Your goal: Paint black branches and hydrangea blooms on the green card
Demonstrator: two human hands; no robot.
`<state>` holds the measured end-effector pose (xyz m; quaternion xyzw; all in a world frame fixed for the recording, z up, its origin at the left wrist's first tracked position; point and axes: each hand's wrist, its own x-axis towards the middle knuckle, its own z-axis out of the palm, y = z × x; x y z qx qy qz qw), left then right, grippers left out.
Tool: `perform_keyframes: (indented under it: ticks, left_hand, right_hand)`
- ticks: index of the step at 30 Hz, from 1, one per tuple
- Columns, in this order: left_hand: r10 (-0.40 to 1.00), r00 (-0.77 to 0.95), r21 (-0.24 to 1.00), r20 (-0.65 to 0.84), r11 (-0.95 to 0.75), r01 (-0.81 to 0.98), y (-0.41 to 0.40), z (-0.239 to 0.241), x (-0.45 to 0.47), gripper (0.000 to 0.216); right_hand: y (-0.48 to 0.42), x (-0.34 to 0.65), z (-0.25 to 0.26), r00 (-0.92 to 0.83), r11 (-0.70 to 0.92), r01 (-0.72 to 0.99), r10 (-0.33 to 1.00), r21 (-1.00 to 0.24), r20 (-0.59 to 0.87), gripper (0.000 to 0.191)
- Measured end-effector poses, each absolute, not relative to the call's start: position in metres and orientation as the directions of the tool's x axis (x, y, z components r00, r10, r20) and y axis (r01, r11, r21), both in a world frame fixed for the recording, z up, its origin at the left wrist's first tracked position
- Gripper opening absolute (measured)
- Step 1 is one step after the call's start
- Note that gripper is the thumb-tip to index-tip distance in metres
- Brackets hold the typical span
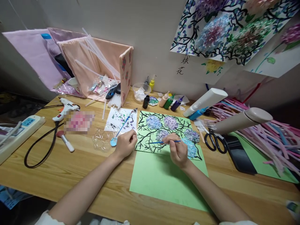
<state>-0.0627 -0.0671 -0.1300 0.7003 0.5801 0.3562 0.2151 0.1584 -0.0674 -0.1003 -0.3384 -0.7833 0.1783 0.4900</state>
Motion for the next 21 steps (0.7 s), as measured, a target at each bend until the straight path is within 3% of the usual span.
perform_keyframes:
  ticks: [21]
  left_hand:
    - [0.968, 0.075, 0.722, 0.240, -0.230, 0.652, -0.0672, -0.1302, -0.0626, 0.020]
  right_hand:
    - [-0.0689, 0.1538, -0.0950, -0.425, 0.776, 0.340, 0.631, -0.532, 0.649, 0.019]
